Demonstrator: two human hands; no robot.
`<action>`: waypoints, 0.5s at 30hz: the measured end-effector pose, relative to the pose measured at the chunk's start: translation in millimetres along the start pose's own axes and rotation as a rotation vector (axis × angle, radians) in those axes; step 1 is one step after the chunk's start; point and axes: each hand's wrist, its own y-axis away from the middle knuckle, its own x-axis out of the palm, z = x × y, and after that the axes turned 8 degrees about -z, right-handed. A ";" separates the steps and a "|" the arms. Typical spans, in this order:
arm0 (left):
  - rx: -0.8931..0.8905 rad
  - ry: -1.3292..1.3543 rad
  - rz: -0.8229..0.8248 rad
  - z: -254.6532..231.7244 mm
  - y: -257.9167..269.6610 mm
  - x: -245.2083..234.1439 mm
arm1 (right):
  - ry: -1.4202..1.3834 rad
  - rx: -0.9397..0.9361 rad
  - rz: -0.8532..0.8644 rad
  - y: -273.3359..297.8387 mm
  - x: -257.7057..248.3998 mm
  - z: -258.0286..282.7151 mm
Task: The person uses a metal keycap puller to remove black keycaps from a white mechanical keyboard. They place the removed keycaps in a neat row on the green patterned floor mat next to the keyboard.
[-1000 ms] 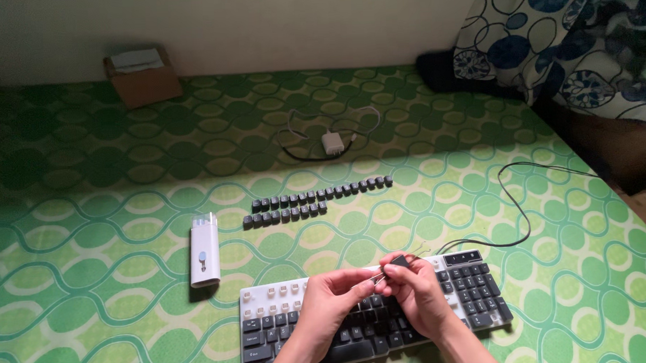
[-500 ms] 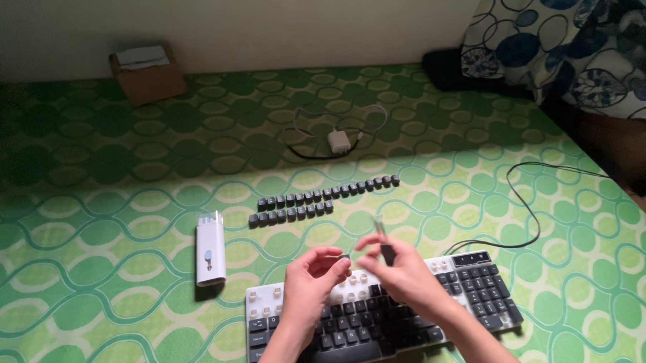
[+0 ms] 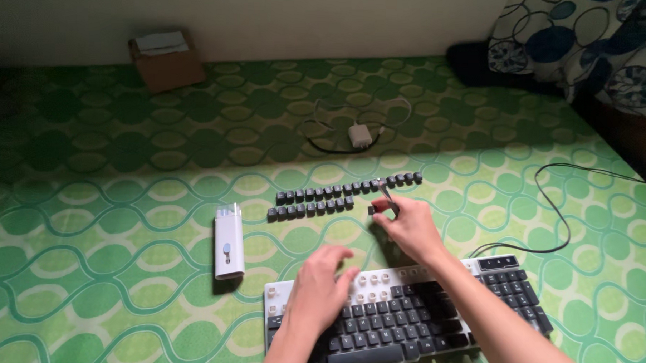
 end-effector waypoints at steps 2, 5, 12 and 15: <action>0.019 -0.060 0.025 -1.5 2.9 0.2 | 0.048 -0.133 -0.035 -12.8 13.6 -12.3; 0.019 -0.081 0.053 -1.1 1.1 -1.1 | 0.035 -0.194 -0.034 -24.0 23.2 -21.5; 0.029 -0.118 0.070 0.3 1.0 -1.7 | 0.027 -0.195 -0.055 -24.3 28.4 -13.2; 0.033 -0.115 0.064 0.6 0.8 -2.1 | 0.068 -0.226 -0.085 -21.9 30.7 -10.4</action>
